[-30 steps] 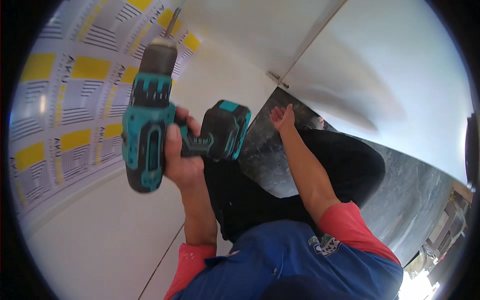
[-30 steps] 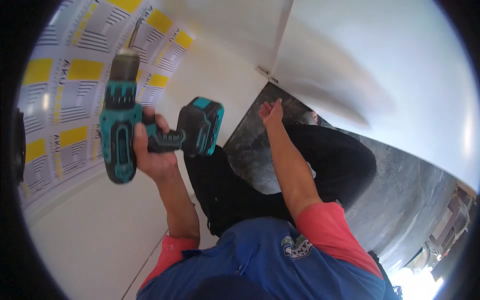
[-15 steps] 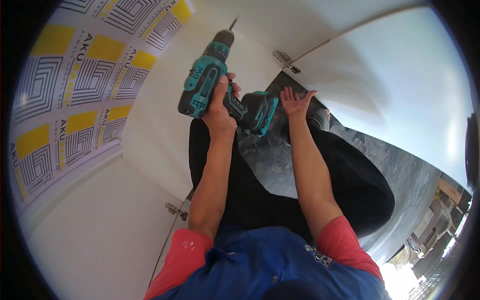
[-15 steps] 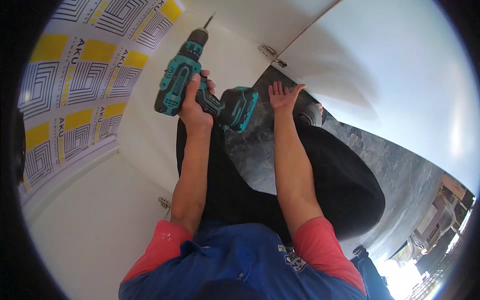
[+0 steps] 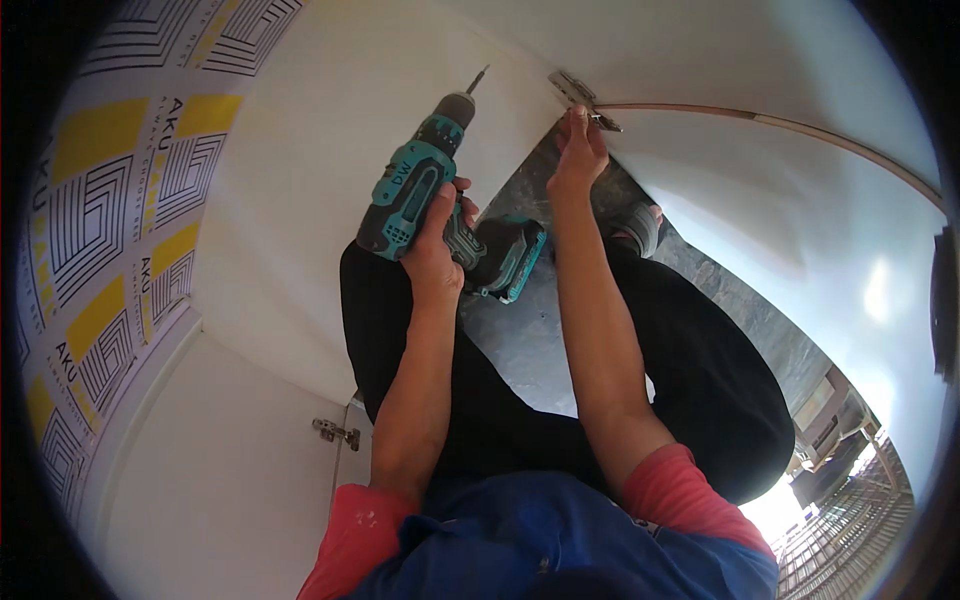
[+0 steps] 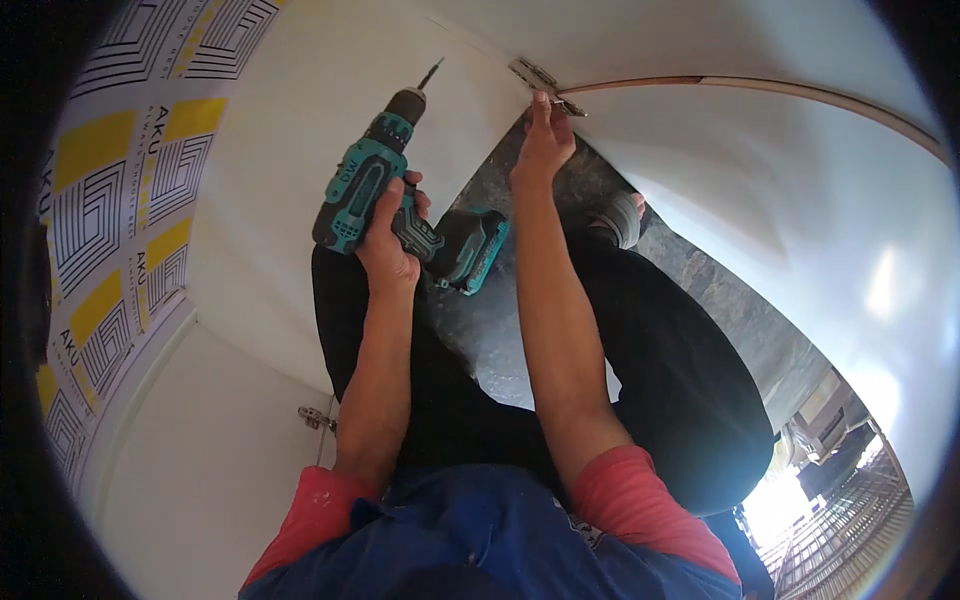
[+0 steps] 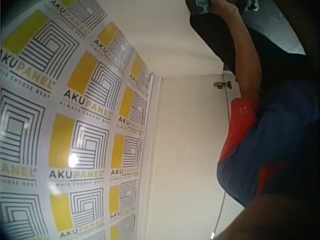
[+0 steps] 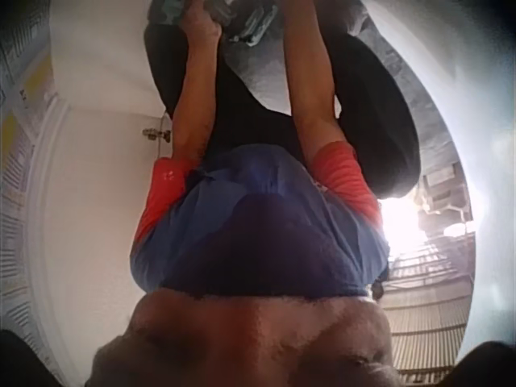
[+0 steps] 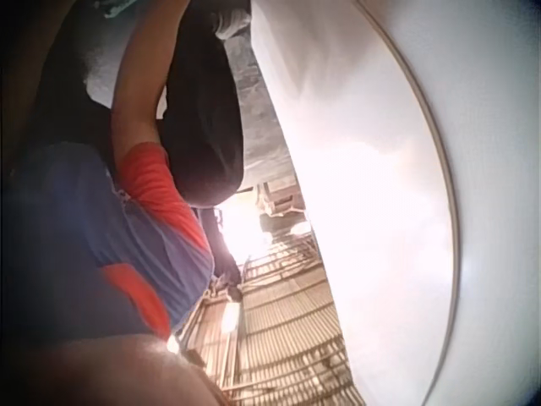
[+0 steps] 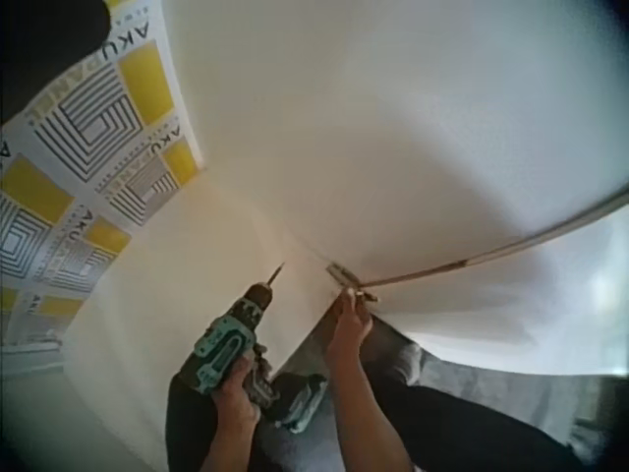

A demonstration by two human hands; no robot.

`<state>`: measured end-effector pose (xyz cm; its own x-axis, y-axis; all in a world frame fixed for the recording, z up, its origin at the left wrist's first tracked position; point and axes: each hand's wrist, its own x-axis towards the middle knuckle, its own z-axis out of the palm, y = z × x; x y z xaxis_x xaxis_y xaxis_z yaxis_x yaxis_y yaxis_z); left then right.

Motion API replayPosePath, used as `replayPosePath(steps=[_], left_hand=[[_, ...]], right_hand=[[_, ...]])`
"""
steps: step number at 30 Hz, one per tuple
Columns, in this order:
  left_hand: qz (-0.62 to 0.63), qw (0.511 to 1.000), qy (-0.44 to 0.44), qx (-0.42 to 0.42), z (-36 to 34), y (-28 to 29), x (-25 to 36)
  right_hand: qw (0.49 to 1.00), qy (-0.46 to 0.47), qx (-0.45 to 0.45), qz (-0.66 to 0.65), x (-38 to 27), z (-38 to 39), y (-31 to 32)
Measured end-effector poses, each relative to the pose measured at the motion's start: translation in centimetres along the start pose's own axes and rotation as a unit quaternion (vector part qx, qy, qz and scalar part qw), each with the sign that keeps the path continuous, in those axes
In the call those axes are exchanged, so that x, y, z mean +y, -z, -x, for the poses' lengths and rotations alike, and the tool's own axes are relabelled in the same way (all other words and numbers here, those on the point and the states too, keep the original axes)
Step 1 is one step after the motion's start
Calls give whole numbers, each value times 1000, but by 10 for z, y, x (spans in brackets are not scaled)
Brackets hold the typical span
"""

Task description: The person installs a white cabinet door onto a wardrobe frame by aligning the hinges, inserting screws, and driving them into the wood with a power drill.

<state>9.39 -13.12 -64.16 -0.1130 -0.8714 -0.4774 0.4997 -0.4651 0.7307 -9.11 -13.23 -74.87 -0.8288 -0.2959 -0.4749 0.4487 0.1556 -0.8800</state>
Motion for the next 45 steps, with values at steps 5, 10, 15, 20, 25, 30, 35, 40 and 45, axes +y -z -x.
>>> replayPosePath(steps=[5,10,15,20,25,30,35,40,45], left_hand=[[-21,1000,11,-6,-10,-7,2],[-21,999,19,-28,9,-8,14],[-16,999,38,-17,21,-9,25],[-30,998,48,-3,26,-7,30],[-40,998,29,-24,30,-9,36],[-34,998,39,-29,35,-11,40],[-46,997,45,-33,35,-17,42],[-28,999,39,-26,30,-13,36],[-26,998,51,-29,30,-11,32]], right_hand=[[994,92,15,-62,5,0,-8],[997,80,-18,-8,-19,19,-4],[998,55,-42,13,-48,35,-22],[996,70,-57,-22,-41,39,-29],[996,65,-58,-8,-52,36,-28],[993,91,-58,40,-63,54,-23],[995,88,-42,28,-65,49,-21],[993,89,-65,40,-54,42,-18],[994,65,-85,17,-59,46,-25]])
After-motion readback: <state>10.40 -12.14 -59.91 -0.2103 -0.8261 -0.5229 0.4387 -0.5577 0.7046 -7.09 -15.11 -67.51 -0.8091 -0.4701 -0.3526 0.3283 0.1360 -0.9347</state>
